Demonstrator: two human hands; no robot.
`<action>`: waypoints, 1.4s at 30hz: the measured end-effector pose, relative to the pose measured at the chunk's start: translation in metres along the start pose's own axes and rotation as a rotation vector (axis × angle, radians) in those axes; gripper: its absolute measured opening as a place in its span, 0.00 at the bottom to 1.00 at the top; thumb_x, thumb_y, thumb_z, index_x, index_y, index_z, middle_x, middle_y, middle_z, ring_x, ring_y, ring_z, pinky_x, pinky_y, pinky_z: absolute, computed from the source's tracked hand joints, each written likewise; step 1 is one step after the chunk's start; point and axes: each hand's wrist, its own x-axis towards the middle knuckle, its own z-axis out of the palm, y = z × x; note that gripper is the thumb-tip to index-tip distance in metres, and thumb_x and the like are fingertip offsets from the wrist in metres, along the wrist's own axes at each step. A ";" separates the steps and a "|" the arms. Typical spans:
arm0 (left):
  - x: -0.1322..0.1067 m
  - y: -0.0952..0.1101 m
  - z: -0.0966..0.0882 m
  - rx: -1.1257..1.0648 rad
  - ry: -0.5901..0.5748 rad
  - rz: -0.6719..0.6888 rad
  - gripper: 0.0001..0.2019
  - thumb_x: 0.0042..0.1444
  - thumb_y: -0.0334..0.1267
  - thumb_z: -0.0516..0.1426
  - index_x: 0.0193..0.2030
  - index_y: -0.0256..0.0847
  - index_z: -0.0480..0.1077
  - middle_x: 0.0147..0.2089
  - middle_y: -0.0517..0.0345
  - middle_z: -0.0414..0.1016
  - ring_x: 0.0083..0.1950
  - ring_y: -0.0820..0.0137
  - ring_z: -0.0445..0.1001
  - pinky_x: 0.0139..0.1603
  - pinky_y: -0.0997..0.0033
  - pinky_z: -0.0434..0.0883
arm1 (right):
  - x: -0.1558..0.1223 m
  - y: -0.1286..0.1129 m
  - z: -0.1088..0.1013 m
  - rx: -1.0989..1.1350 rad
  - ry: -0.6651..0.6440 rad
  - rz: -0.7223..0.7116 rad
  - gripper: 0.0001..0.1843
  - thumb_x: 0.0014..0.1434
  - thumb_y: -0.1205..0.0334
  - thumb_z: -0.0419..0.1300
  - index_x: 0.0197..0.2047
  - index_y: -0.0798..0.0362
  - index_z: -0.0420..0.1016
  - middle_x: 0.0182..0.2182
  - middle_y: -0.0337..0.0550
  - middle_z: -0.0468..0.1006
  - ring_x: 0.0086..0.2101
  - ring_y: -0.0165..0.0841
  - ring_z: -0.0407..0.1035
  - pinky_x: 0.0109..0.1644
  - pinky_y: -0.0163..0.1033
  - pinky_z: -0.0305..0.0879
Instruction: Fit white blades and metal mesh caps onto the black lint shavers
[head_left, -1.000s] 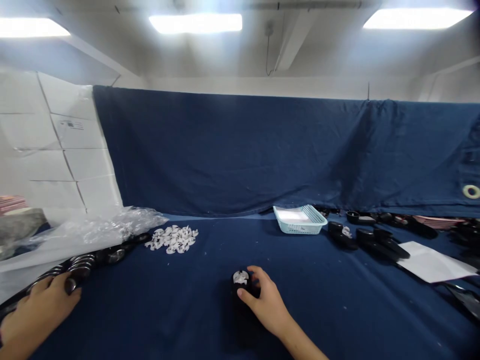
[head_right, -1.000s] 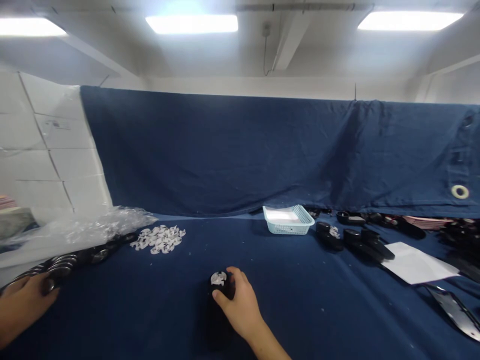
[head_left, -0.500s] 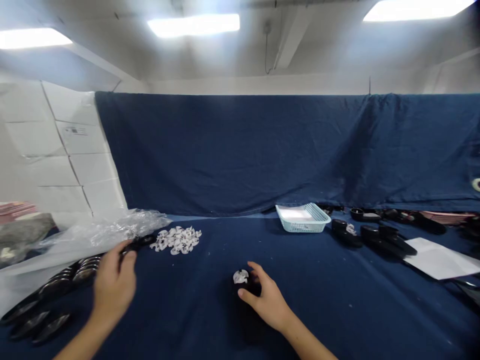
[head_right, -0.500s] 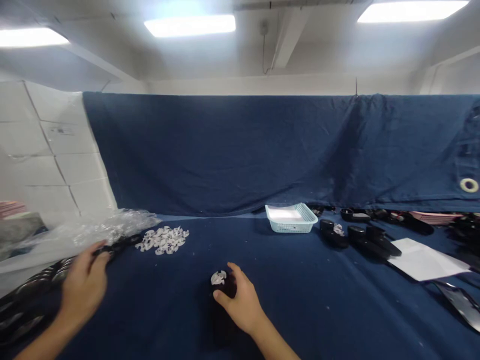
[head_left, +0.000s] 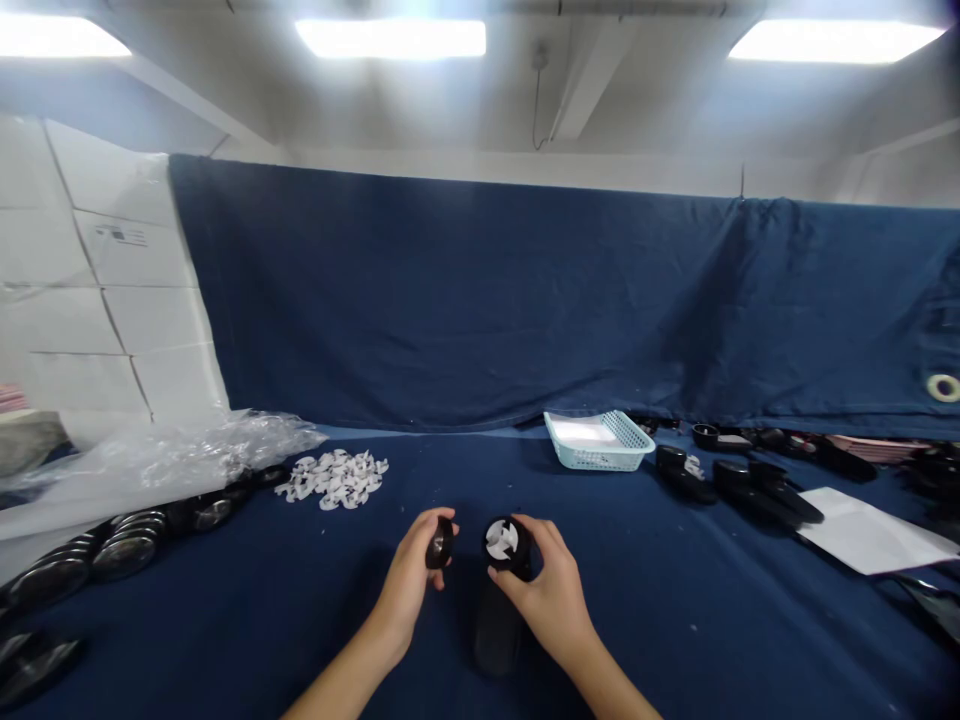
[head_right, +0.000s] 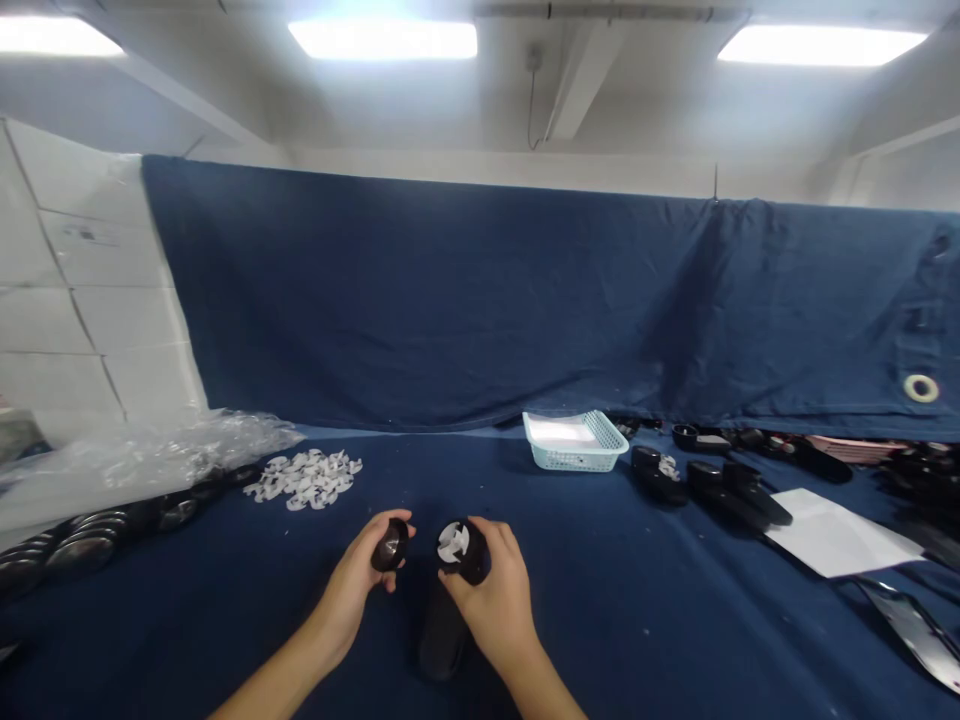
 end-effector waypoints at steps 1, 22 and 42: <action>0.003 -0.002 -0.005 -0.109 -0.033 -0.112 0.20 0.59 0.53 0.52 0.49 0.40 0.70 0.43 0.51 0.74 0.30 0.69 0.71 0.23 0.73 0.66 | 0.001 -0.003 -0.001 -0.014 -0.007 -0.019 0.25 0.46 0.65 0.65 0.50 0.51 0.71 0.45 0.47 0.72 0.47 0.42 0.69 0.53 0.44 0.66; 0.002 0.001 -0.023 -0.667 -0.063 -0.291 0.14 0.55 0.38 0.63 0.45 0.36 0.67 0.46 0.45 0.75 0.48 0.55 0.77 0.50 0.55 0.74 | -0.001 0.012 -0.005 1.244 0.018 1.004 0.15 0.49 0.63 0.61 0.42 0.55 0.73 0.33 0.46 0.81 0.38 0.42 0.76 0.42 0.44 0.69; 0.001 0.001 -0.022 -0.452 -0.145 -0.361 0.22 0.57 0.53 0.58 0.49 0.37 0.67 0.48 0.47 0.74 0.33 0.67 0.76 0.23 0.69 0.74 | -0.010 -0.021 -0.013 1.224 -0.227 0.849 0.20 0.57 0.58 0.61 0.51 0.59 0.72 0.42 0.52 0.80 0.35 0.40 0.75 0.26 0.37 0.67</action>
